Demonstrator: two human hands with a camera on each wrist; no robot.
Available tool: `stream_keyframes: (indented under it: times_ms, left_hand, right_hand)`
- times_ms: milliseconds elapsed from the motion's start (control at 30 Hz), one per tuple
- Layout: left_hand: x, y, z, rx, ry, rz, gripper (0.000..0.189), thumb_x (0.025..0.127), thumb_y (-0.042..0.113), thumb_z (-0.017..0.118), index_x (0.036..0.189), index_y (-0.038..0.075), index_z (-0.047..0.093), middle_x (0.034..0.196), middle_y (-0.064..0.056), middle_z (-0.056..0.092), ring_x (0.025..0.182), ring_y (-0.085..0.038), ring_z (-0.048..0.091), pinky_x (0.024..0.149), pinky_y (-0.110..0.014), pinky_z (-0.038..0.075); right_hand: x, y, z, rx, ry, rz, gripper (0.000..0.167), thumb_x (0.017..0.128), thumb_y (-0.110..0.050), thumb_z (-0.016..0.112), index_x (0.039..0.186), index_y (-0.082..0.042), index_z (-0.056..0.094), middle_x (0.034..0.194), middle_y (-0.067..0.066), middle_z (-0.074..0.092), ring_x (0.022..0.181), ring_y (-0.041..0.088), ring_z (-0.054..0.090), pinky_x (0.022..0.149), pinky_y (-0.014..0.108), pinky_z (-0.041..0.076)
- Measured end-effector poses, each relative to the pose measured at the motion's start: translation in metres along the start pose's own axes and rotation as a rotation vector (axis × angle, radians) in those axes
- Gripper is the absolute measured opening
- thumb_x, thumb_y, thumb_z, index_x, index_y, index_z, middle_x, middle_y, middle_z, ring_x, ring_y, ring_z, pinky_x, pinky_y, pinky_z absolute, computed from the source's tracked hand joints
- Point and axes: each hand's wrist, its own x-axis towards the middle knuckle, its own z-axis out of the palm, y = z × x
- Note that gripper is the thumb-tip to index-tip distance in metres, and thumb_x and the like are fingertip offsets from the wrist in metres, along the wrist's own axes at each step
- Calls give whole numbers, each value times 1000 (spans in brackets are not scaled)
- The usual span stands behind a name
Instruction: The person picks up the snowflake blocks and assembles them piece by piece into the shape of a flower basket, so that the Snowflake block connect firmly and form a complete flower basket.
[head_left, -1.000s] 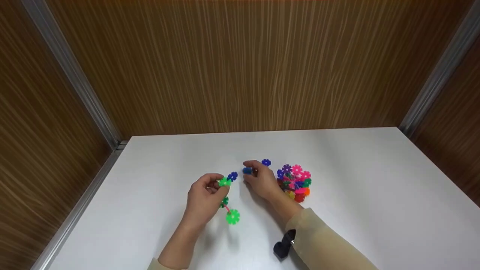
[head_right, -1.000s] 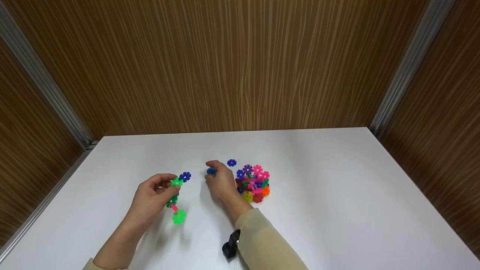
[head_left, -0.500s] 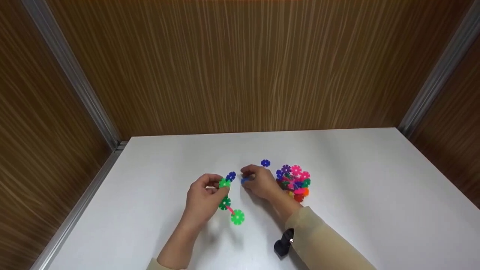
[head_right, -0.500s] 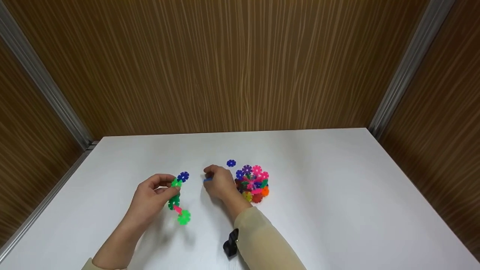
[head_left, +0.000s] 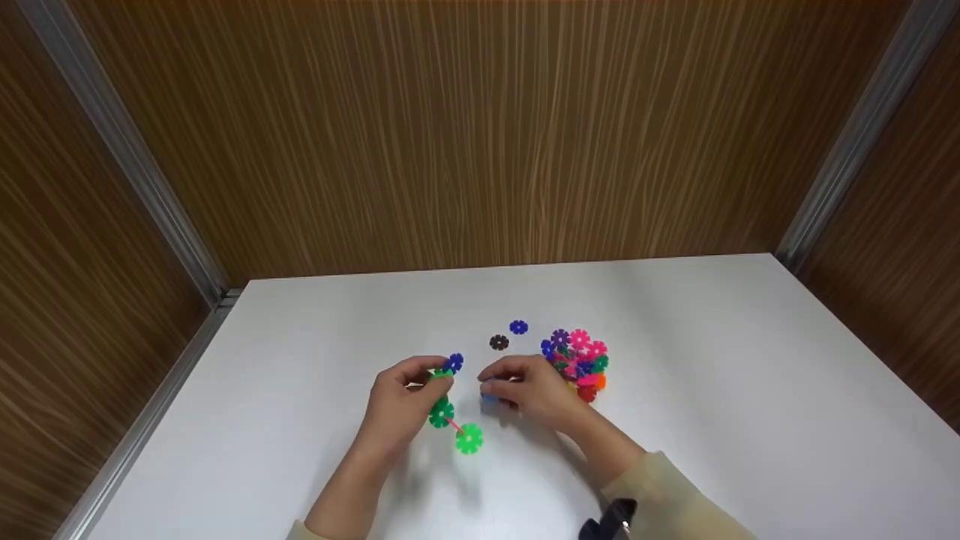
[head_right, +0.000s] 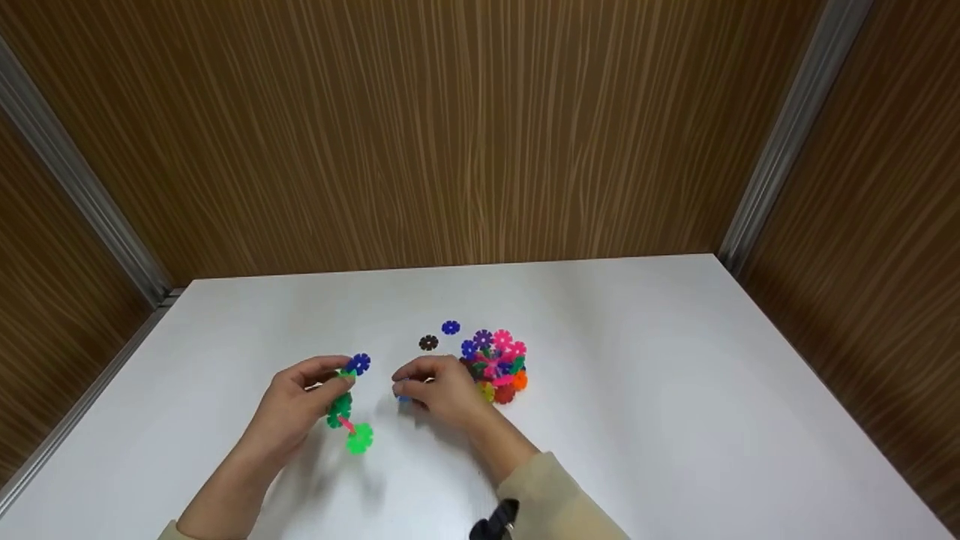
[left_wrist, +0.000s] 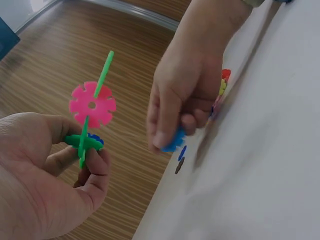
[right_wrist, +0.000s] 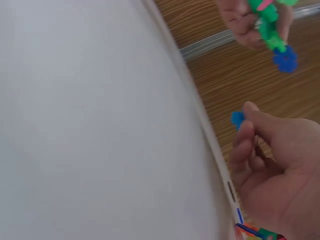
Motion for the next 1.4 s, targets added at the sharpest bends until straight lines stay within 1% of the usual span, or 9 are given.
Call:
stream_keyframes:
  times_ms: [67,167,333,433,567,733,867,1133,1400]
  left_hand:
    - [-1,-1,0,1,-7,-1,22,98,20,77,119,12,78,107,-10,63,96,-24,60,73,-24,56]
    - [-3,-2,0,9,-25,-3,17,98,21,78,112,11,80,104,-8,64,97,-24,56,70,-25,53]
    - [-3,-5,0,39,-58,-9,13,97,20,78,105,12,83,107,-5,71,97,-24,58,74,-29,54]
    - [-4,-7,0,66,-62,15,12,96,20,79,104,12,84,108,-4,73,91,-22,60,73,-28,53]
    - [-4,-6,-1,89,-70,59,12,95,19,80,103,11,85,103,-3,74,80,-18,58,65,-24,49]
    - [-3,-5,-1,112,-67,75,11,96,18,79,103,12,85,99,-1,75,84,-20,56,67,-25,47]
    - [-2,-4,1,119,-75,71,11,97,18,79,104,12,85,98,-1,74,86,-21,55,68,-25,48]
    - [-3,-5,3,131,-88,101,12,95,17,79,103,9,84,94,-2,73,80,-19,56,64,-24,48]
    - [-5,-6,4,149,-164,192,7,96,10,77,99,7,83,92,-2,72,79,-19,60,65,-24,51]
  right_hand:
    - [-7,-4,-2,119,1,-15,26,102,-21,73,124,-7,77,103,7,74,84,21,67,78,29,60]
    - [-13,-12,-4,250,-4,-77,27,104,-18,71,128,-6,74,105,13,73,85,24,72,85,35,63]
    - [-16,-21,-2,352,-13,-126,26,103,-14,72,127,-7,74,104,15,72,86,24,76,86,41,64]
    - [-16,-21,-2,359,-30,-126,26,102,-12,73,127,-3,75,104,16,75,85,23,77,86,41,64]
    - [-16,-23,-3,338,-44,-127,27,101,-10,73,127,0,75,106,18,78,87,22,79,85,39,63]
    - [-17,-25,-7,310,-24,-125,28,102,-8,72,128,1,75,107,18,78,87,21,79,85,36,63]
    - [-19,-22,-9,281,-43,-102,27,102,-10,72,128,-2,76,104,17,78,84,20,78,85,37,63]
    - [-20,-22,-12,327,-55,-110,24,102,-8,71,125,0,76,102,18,77,78,17,75,82,38,64]
    - [-21,-21,-13,272,-103,-84,21,101,-9,73,120,-2,80,99,19,78,76,17,75,81,37,64]
